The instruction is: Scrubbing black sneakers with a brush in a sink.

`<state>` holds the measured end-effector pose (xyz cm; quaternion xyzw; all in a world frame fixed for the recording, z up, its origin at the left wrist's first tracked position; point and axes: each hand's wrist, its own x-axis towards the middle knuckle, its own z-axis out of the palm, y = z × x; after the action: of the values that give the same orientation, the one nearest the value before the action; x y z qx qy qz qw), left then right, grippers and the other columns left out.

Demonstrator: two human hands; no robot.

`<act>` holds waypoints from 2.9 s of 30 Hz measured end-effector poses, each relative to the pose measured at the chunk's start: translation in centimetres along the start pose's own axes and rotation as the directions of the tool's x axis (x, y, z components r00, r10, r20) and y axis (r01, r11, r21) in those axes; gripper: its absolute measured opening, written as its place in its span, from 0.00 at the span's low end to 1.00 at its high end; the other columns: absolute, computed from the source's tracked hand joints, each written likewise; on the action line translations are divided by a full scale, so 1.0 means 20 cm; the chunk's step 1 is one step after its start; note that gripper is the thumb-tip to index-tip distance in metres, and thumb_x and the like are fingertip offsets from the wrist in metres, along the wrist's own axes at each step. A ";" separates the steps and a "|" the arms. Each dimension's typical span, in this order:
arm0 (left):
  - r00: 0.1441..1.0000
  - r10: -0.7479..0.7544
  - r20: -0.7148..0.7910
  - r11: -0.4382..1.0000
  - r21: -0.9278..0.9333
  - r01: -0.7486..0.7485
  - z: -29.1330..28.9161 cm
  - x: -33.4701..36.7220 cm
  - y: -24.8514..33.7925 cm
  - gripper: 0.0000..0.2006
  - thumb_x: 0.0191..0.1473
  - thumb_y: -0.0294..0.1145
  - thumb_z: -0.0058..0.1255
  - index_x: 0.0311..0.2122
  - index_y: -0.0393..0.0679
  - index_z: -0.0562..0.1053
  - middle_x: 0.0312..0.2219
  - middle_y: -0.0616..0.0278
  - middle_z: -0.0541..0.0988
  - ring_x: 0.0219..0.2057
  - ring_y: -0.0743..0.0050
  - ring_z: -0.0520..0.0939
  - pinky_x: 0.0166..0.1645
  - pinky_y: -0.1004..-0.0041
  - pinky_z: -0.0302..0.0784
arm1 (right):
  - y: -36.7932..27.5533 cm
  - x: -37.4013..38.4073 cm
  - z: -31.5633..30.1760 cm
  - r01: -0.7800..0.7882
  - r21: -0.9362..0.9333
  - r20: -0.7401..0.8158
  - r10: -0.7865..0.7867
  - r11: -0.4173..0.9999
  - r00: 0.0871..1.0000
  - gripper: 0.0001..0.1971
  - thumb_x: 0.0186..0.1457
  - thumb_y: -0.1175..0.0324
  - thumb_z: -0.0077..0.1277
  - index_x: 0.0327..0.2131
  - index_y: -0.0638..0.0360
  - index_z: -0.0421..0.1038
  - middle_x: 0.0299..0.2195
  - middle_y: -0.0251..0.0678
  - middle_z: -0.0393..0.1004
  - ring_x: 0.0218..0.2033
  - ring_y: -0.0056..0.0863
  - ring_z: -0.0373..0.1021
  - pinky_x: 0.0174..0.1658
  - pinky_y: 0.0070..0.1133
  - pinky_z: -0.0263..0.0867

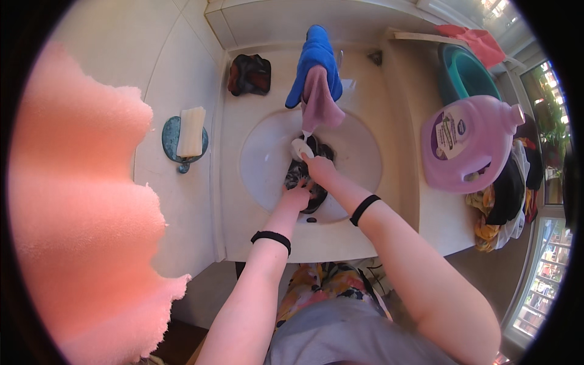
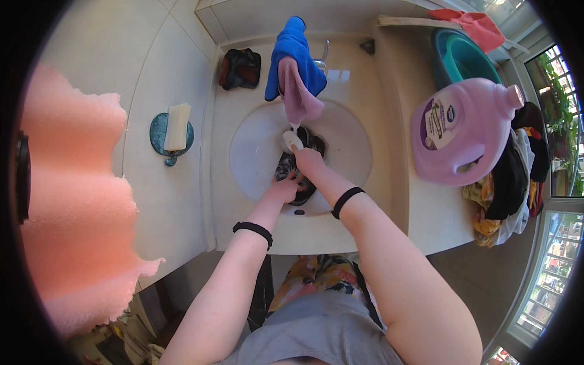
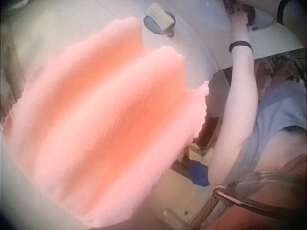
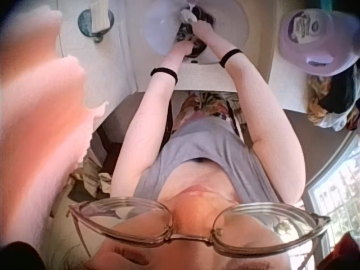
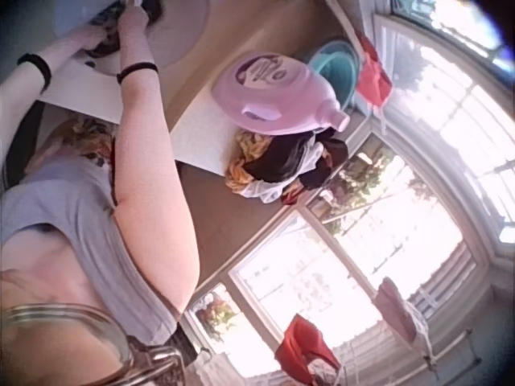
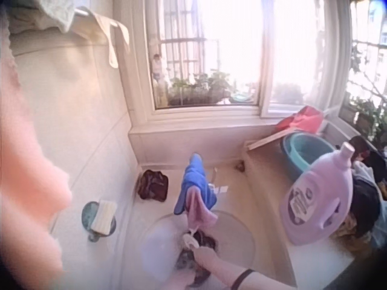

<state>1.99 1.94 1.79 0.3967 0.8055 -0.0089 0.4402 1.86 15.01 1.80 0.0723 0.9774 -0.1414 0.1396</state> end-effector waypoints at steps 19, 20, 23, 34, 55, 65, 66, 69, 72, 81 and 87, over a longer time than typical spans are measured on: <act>0.895 -0.076 -0.440 0.955 0.227 0.192 -0.11 0.09 -0.18 0.24 0.52 0.31 0.32 0.57 0.53 0.54 0.57 0.64 0.54 0.57 0.62 0.54 0.55 0.49 0.50 | 0.11 -0.23 -0.14 -0.019 -0.013 0.181 0.021 1.000 0.983 0.21 0.48 0.75 0.37 0.47 0.46 0.63 0.27 0.45 0.71 0.30 0.41 0.70 0.31 0.33 0.66; 0.892 -0.116 -0.437 0.969 0.148 0.198 -0.07 0.10 -0.19 0.25 0.51 0.31 0.34 0.57 0.53 0.54 0.57 0.63 0.54 0.58 0.60 0.54 0.55 0.52 0.53 | 0.10 -0.17 -0.13 0.012 -0.022 0.162 -0.008 1.000 0.987 0.21 0.48 0.75 0.37 0.47 0.45 0.64 0.27 0.45 0.72 0.30 0.41 0.70 0.31 0.33 0.66; 0.909 -0.065 -0.413 0.987 0.105 0.119 -0.09 0.16 -0.17 0.28 0.47 0.30 0.40 0.57 0.53 0.53 0.57 0.63 0.54 0.58 0.56 0.52 0.55 0.60 0.57 | 0.19 0.06 -0.06 0.054 -0.015 0.086 -0.052 0.998 0.995 0.21 0.48 0.74 0.38 0.47 0.44 0.65 0.28 0.45 0.72 0.29 0.42 0.70 0.31 0.33 0.66; 0.954 -0.123 -0.273 0.987 0.062 0.145 -0.11 0.10 -0.23 0.38 0.39 0.32 0.53 0.57 0.53 0.51 0.57 0.61 0.51 0.58 0.53 0.50 0.56 0.64 0.59 | 0.13 -0.13 -0.05 0.039 0.153 0.138 -0.061 0.987 0.989 0.21 0.47 0.73 0.39 0.47 0.41 0.65 0.28 0.48 0.71 0.29 0.45 0.69 0.33 0.35 0.65; 0.920 -0.169 -0.352 0.948 0.199 0.250 -0.11 0.12 -0.32 0.29 0.48 0.34 0.38 0.57 0.48 0.52 0.57 0.58 0.52 0.54 0.63 0.61 0.55 0.54 0.54 | -0.15 -0.09 -0.09 0.003 0.174 0.112 -0.023 0.985 0.993 0.23 0.50 0.72 0.34 0.52 0.44 0.56 0.29 0.49 0.71 0.28 0.45 0.70 0.32 0.35 0.66; 0.880 -0.102 -0.464 0.837 0.438 0.328 -0.24 0.13 -0.34 0.14 0.48 0.34 0.38 0.37 0.48 0.76 0.48 0.64 0.66 0.52 0.61 0.60 0.55 0.57 0.47 | 0.13 -0.21 0.04 -0.201 0.060 0.045 0.199 0.978 0.979 0.28 0.47 0.75 0.37 0.54 0.42 0.54 0.25 0.45 0.71 0.29 0.40 0.70 0.30 0.34 0.66; 0.854 -0.014 -0.520 0.833 0.467 0.298 -0.22 0.13 -0.33 0.14 0.47 0.33 0.39 0.36 0.47 0.76 0.48 0.63 0.66 0.53 0.59 0.58 0.55 0.58 0.47 | 0.13 -0.20 0.05 -0.203 0.065 0.043 0.200 0.977 0.979 0.28 0.47 0.75 0.37 0.54 0.42 0.54 0.25 0.45 0.71 0.29 0.40 0.70 0.30 0.34 0.66; 0.863 0.010 -0.505 0.870 0.430 0.241 -0.22 0.12 -0.29 0.13 0.46 0.33 0.42 0.35 0.46 0.76 0.48 0.61 0.67 0.53 0.58 0.60 0.54 0.61 0.53 | 0.09 -0.12 0.01 -0.208 0.098 -0.007 0.210 0.973 0.978 0.22 0.51 0.73 0.33 0.52 0.52 0.56 0.25 0.47 0.71 0.27 0.43 0.70 0.30 0.35 0.66; 0.948 -0.093 -0.305 0.931 0.312 0.191 -0.26 0.13 -0.16 0.13 0.44 0.34 0.44 0.34 0.44 0.76 0.44 0.59 0.71 0.49 0.61 0.67 0.49 0.66 0.63 | 0.03 -0.06 0.08 -0.247 0.223 -0.046 0.263 0.943 0.964 0.25 0.46 0.76 0.36 0.52 0.50 0.56 0.26 0.45 0.71 0.28 0.42 0.70 0.30 0.34 0.66; 0.977 -0.138 -0.163 0.918 0.349 0.188 -0.23 0.05 -0.28 0.12 0.45 0.33 0.43 0.34 0.46 0.76 0.38 0.61 0.75 0.40 0.65 0.75 0.42 0.66 0.71 | -0.03 -0.19 0.06 -0.089 0.105 -0.003 0.090 0.991 0.996 0.25 0.49 0.74 0.37 0.52 0.39 0.57 0.26 0.43 0.71 0.27 0.40 0.71 0.27 0.34 0.66; 0.959 -0.075 -0.275 0.942 0.295 0.159 -0.15 0.03 -0.28 0.16 0.46 0.33 0.42 0.43 0.48 0.71 0.43 0.67 0.71 0.49 0.67 0.66 0.48 0.54 0.62 | -0.14 -0.03 0.01 -0.201 0.285 0.021 0.203 0.937 0.979 0.24 0.47 0.75 0.38 0.52 0.52 0.56 0.25 0.45 0.72 0.28 0.42 0.70 0.29 0.34 0.66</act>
<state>-3.94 -0.43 1.34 0.4104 0.8667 -0.1114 0.2607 2.03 12.25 2.42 0.1922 0.9347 -0.2656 0.1373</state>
